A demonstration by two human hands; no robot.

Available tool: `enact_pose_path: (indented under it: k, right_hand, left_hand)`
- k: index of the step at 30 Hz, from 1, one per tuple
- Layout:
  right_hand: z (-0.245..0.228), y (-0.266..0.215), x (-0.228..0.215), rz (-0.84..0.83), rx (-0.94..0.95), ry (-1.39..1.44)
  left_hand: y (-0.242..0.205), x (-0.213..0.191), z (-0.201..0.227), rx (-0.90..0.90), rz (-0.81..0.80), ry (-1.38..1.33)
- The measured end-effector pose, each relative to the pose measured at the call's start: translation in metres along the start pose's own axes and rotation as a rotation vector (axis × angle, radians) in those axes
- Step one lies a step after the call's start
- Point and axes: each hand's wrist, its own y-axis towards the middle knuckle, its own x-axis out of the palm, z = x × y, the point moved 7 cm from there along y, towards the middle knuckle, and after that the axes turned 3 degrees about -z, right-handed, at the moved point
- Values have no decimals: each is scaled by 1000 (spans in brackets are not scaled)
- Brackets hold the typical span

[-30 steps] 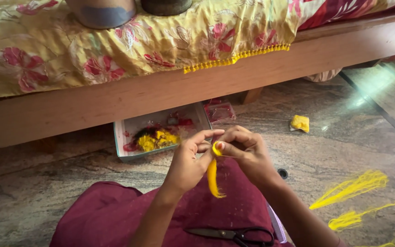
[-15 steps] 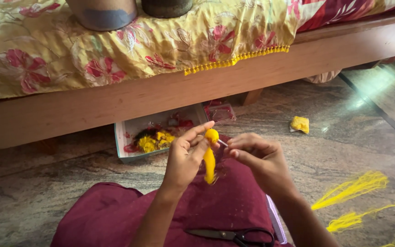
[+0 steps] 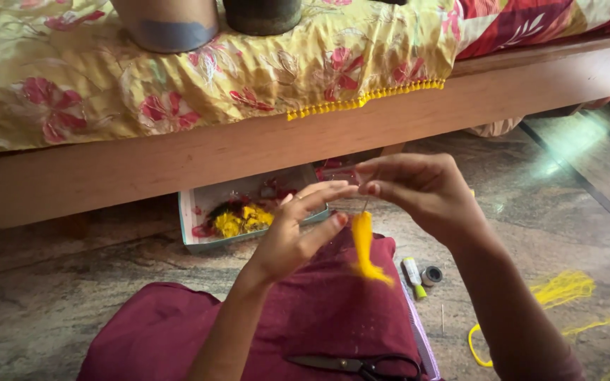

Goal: Creating decorative yarn tassels and attaching them to the edge of a bedsheet or fabric.

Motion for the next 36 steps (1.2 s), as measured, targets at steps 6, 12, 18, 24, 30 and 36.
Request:
enact_pose_path:
  k: [6, 12, 18, 24, 30, 36]
  right_hand:
    - [-10, 6, -1, 27, -49, 35]
    - [-15, 12, 1, 28, -118, -33]
    - [2, 18, -4, 39, -139, 142]
    - [45, 9, -26, 177, -3, 288]
    - [107, -24, -44, 293, 247, 413]
    - [170, -87, -52, 390, 562, 288]
  left_hand:
    - [16, 1, 5, -4, 62, 1]
    - [17, 0, 5, -61, 196, 332]
    - [15, -12, -2, -69, 166, 313]
    - [10, -29, -37, -116, 285, -107]
    - [4, -60, -68, -261, 417, -394]
    - [-8, -126, -72, -251, 567, -320]
